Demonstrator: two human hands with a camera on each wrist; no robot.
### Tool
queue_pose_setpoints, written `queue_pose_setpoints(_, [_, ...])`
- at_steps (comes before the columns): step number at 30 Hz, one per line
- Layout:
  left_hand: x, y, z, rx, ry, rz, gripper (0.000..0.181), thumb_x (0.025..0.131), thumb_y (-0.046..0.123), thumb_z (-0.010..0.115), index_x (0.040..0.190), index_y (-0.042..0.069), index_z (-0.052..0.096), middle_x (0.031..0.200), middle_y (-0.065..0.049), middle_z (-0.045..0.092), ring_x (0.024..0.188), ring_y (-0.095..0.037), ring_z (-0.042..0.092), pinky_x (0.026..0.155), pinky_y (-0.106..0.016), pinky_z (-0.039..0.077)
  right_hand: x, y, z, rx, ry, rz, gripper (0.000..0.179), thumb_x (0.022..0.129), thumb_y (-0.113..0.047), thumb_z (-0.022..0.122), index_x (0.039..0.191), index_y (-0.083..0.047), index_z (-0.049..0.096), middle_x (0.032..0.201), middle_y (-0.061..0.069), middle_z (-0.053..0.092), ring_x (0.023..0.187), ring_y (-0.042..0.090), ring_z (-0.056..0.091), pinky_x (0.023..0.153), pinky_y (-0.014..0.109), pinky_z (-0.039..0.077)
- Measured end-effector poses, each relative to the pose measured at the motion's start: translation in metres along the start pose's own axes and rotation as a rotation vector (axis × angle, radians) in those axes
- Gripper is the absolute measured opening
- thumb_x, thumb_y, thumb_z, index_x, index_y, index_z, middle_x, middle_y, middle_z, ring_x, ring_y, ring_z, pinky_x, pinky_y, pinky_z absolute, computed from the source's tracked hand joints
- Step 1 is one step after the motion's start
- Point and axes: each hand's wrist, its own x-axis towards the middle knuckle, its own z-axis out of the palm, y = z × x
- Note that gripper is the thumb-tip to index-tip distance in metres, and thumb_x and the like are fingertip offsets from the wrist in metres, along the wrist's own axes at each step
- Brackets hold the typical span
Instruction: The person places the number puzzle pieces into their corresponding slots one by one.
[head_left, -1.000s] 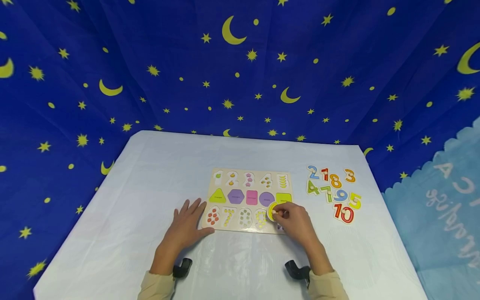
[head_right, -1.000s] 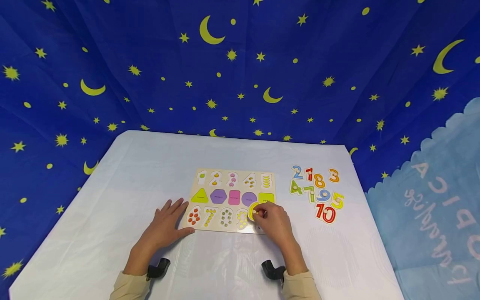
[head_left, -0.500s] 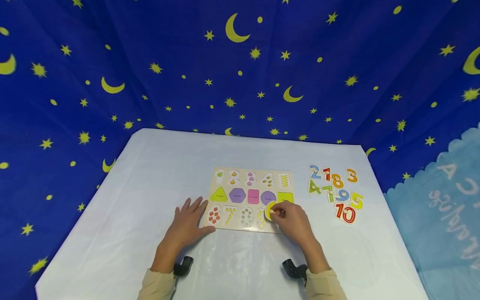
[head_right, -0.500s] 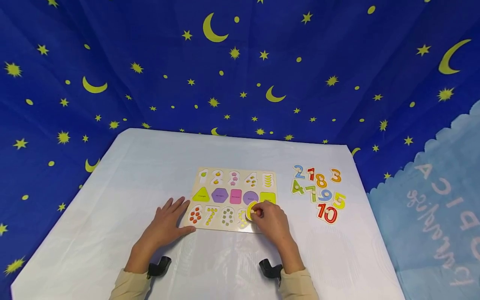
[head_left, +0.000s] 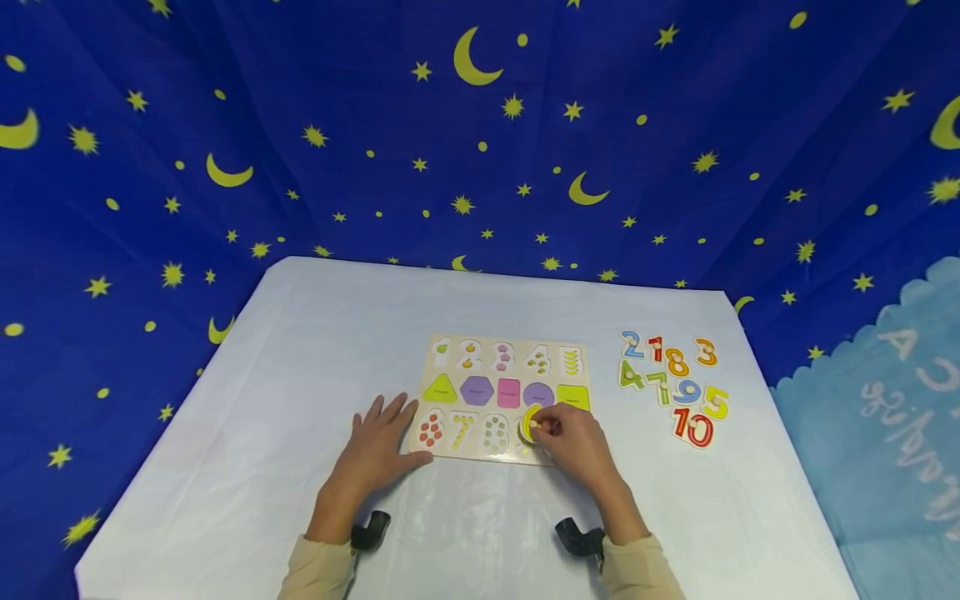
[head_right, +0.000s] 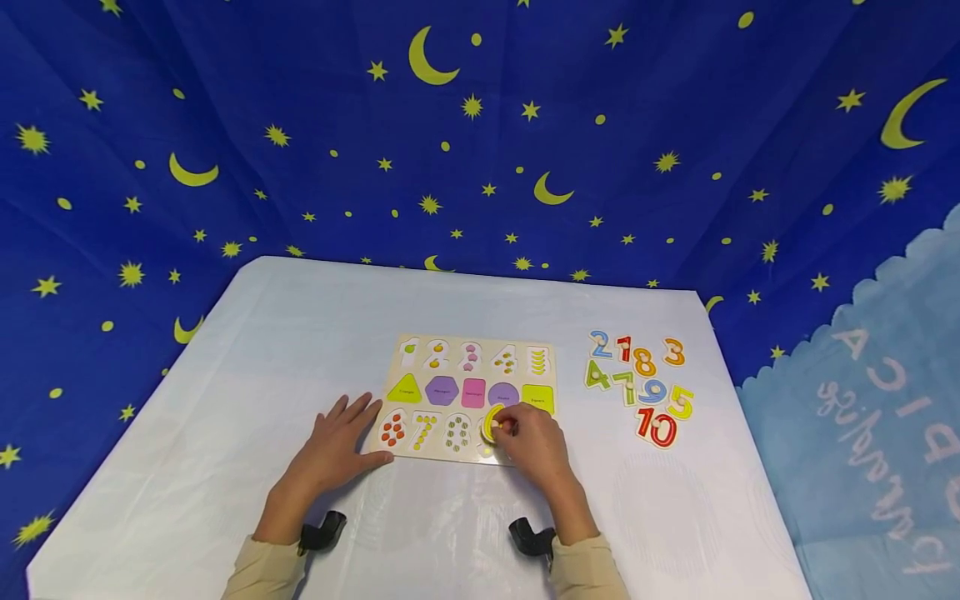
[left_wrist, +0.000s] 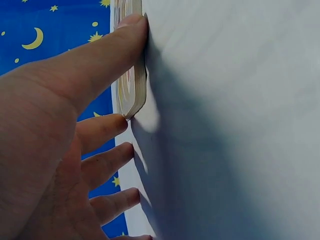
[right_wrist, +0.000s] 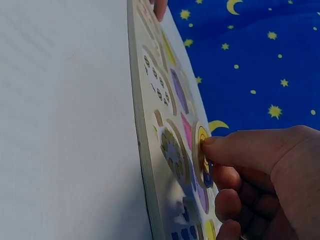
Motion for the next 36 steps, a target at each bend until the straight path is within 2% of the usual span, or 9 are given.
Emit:
queue_pose_setpoints(11, [0.0,0.001,-0.001,0.002,-0.005,-0.007,0.091,0.076,0.052,0.076,0.147,0.008,0.04,0.152,-0.016,0.032,0.14,-0.045,0.015,0.103,-0.07,0.013,0.003,-0.007,0.01,-0.01,0.002,-0.04,0.014,0.078,-0.022,0.078,0.089,-0.015,0.072,0.072,-0.01,0.056,0.066,0.01,0.051,0.06,0.029,0.043])
queue_pose_setpoints(22, [0.001,0.002,-0.002,-0.008,-0.002,-0.003,0.091,0.076,0.052,0.076,0.146,0.007,0.04,0.152,-0.016,0.032,0.14,-0.046,0.015,0.103,-0.071,0.012,0.008,-0.013,0.019,-0.025,-0.009,-0.04,0.015,0.077,-0.025,0.079,0.088,-0.017,0.072,0.073,-0.012,0.056,0.067,0.009,0.051,0.06,0.028,0.043])
queue_pose_setpoints(30, [0.001,0.001,-0.002,-0.002,-0.003,-0.001,0.09,0.077,0.052,0.075,0.147,0.007,0.04,0.152,-0.016,0.031,0.14,-0.046,0.014,0.103,-0.071,0.011,0.007,-0.022,0.023,0.003,-0.021,-0.083,0.013,0.077,-0.022,0.078,0.087,-0.016,0.072,0.072,-0.012,0.056,0.067,0.008,0.051,0.062,0.029,0.044])
queue_pose_setpoints(36, [0.003,0.002,-0.002,-0.01,-0.02,-0.003,0.089,0.077,0.051,0.075,0.146,0.006,0.041,0.152,-0.017,0.032,0.14,-0.047,0.015,0.102,-0.073,0.012,0.01,-0.024,0.025,-0.028,-0.008,-0.118,0.012,0.077,-0.022,0.078,0.086,-0.017,0.072,0.071,-0.014,0.054,0.066,0.007,0.05,0.061,0.027,0.042])
